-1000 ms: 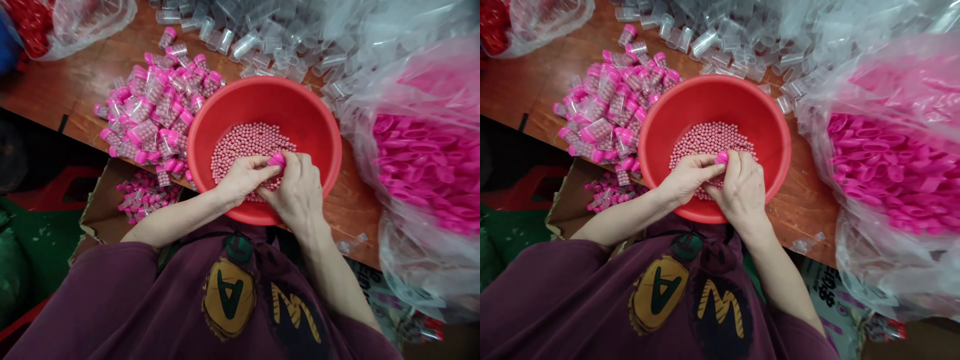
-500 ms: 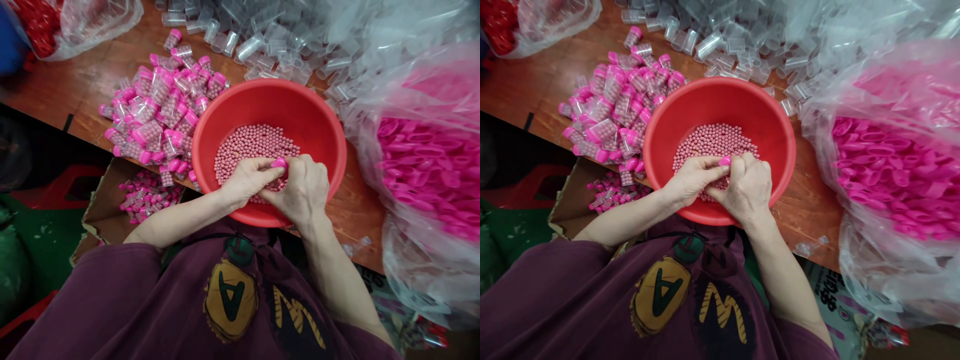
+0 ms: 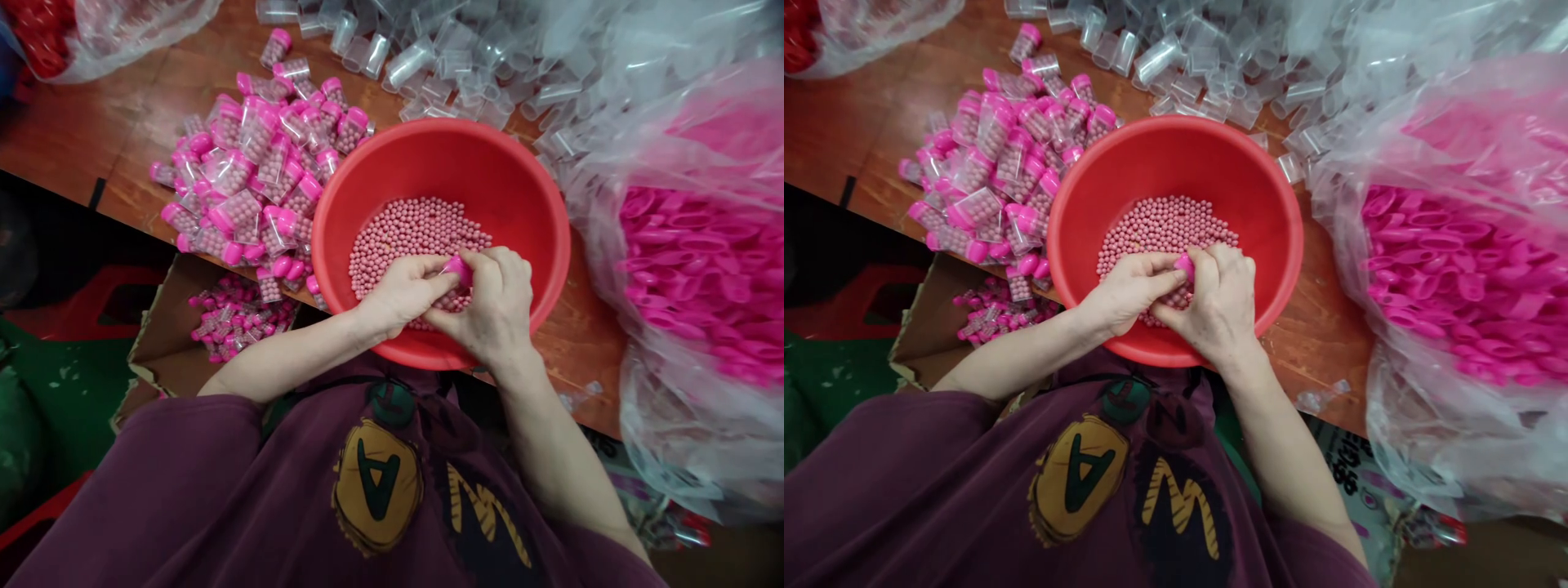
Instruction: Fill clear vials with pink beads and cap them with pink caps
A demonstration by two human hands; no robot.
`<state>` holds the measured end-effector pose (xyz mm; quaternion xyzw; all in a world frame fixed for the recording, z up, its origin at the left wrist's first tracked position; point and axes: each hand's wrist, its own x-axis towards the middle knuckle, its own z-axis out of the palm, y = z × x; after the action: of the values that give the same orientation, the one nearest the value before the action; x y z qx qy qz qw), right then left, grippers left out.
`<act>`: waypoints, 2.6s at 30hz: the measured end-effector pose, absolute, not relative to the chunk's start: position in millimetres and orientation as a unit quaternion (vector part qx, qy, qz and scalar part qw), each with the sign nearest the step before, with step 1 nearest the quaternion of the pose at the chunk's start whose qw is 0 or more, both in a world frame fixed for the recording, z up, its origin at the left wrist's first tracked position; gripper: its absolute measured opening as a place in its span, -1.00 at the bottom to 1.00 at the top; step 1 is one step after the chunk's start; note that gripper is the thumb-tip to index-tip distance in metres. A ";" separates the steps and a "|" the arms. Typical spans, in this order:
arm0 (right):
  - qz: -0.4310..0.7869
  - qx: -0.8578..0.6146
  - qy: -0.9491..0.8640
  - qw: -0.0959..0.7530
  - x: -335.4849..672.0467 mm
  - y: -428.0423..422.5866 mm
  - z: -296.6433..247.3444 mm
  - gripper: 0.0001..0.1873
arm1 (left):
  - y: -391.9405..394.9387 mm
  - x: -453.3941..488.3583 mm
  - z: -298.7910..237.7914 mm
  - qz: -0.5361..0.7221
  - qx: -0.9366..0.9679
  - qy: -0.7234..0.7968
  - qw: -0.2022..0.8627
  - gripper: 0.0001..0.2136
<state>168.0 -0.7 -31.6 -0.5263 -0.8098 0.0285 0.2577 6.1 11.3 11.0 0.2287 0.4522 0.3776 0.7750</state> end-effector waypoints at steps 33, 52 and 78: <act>-0.009 -0.488 -0.839 0.239 237.9 -14.5 -26.5 -0.63 | 124.3 -151.0 56.8 0.489 0.569 0.655 0.093 -0.74; 0.018 -0.525 -0.799 0.292 229.0 -18.3 -21.3 -0.76 | 349.3 -37.0 -53.6 0.010 0.813 0.554 0.180 -0.20; 0.054 -0.534 -0.797 0.277 230.8 -25.7 -19.8 -0.59 | 287.7 -38.4 55.0 0.114 0.863 0.273 0.409 -0.69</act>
<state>230.8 -25.7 -19.8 -0.5339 -0.7969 0.0542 0.2774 -38.4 287.7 55.0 0.8634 0.2727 0.1138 0.4089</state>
